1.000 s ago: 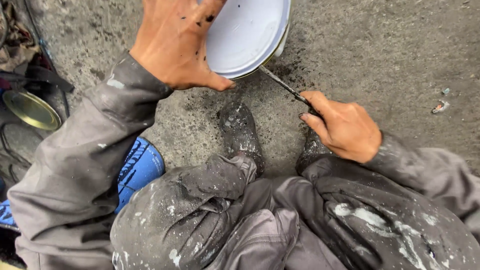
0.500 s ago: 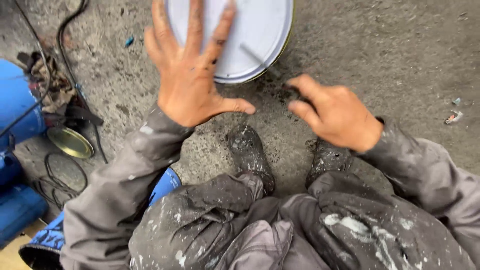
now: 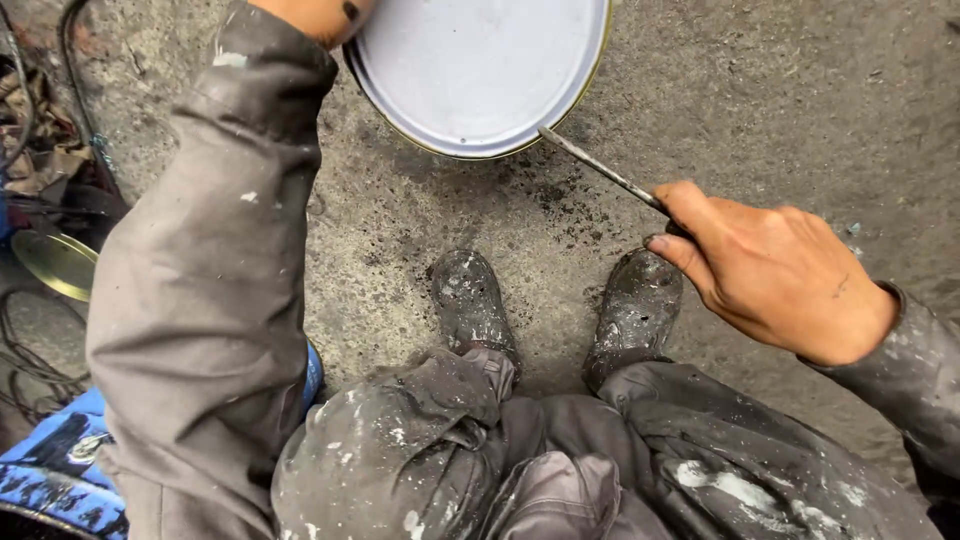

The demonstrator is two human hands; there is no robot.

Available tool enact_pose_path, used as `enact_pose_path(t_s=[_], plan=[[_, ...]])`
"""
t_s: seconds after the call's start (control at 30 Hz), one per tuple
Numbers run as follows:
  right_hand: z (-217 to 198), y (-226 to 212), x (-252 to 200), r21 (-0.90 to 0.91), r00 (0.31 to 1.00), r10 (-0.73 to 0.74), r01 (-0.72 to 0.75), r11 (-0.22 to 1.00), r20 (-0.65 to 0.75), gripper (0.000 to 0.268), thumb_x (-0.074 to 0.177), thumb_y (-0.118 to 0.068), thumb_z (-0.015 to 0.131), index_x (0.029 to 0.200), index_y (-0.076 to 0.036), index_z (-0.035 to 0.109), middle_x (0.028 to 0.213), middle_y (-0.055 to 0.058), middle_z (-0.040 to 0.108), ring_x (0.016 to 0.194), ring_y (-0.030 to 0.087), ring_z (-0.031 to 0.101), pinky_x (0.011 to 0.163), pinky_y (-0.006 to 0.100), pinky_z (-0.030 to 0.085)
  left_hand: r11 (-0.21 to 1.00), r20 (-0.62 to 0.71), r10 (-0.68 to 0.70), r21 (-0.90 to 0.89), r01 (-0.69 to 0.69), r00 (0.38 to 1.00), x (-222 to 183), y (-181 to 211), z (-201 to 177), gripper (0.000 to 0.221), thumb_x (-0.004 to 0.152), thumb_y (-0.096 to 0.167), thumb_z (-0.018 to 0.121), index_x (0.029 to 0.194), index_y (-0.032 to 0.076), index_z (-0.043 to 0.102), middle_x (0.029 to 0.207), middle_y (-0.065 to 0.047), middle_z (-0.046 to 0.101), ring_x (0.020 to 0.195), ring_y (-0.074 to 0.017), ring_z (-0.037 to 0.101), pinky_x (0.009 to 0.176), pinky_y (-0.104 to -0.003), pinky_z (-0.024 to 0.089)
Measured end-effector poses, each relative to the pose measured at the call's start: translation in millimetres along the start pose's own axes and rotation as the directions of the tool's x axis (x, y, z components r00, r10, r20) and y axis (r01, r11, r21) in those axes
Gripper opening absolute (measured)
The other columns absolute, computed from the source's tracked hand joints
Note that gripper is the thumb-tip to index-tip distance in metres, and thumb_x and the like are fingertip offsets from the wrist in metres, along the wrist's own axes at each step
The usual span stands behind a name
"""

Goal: Opening a paint can with a screwdriver and mixing the contents into a barrel using a power drill.

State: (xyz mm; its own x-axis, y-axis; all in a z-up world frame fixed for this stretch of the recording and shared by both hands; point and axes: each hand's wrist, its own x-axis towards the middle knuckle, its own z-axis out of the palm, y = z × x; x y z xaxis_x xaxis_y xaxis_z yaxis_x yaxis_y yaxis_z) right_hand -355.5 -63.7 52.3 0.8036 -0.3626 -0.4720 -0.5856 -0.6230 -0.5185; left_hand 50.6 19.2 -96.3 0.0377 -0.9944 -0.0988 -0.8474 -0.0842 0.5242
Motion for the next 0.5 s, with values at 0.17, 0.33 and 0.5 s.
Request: enact_pose_path(t_s=[0.17,0.33,0.5], plan=[[-8.3,-10.0,0.9,-0.059,0.991,0.096,-0.090,0.994,0.094,0.038,0.097,-0.034,0.064,0.124,-0.009,0.053,0.071,0.017,0.068,0.047,0.040,0.061,0.041,0.050,0.044,0.993,-0.038,-0.024,-0.115,0.019,0.999,-7.2,-25.8,28.8,0.039,0.115,0.040,0.063,0.116,0.003,0.074,0.082,-0.016,0.073,0.067,-0.0255,0.071,0.059,-0.038,0.055],[-8.5,-21.5,1.2,-0.081,0.974,0.179,-0.169,0.982,0.140,0.039,0.096,-0.036,0.065,0.122,-0.009,0.053,0.072,0.017,0.068,0.050,0.042,0.062,0.043,0.051,0.046,0.976,-0.057,-0.027,-0.218,0.014,0.998,-4.6,-46.1,48.6,0.039,0.115,0.040,0.061,0.117,0.003,0.073,0.084,-0.016,0.074,0.069,-0.0251,0.072,0.060,-0.037,0.056],[-9.8,-28.0,4.0,-0.014,0.973,0.198,-0.198,0.980,0.117,0.038,0.094,-0.033,0.065,0.120,-0.008,0.053,0.070,0.019,0.067,0.054,0.046,0.061,0.044,0.053,0.045,0.943,-0.064,-0.034,-0.332,0.011,0.997,-11.5,-62.5,81.9,0.039,0.115,0.039,0.059,0.118,0.003,0.072,0.086,-0.016,0.074,0.070,-0.0247,0.073,0.061,-0.036,0.057]])
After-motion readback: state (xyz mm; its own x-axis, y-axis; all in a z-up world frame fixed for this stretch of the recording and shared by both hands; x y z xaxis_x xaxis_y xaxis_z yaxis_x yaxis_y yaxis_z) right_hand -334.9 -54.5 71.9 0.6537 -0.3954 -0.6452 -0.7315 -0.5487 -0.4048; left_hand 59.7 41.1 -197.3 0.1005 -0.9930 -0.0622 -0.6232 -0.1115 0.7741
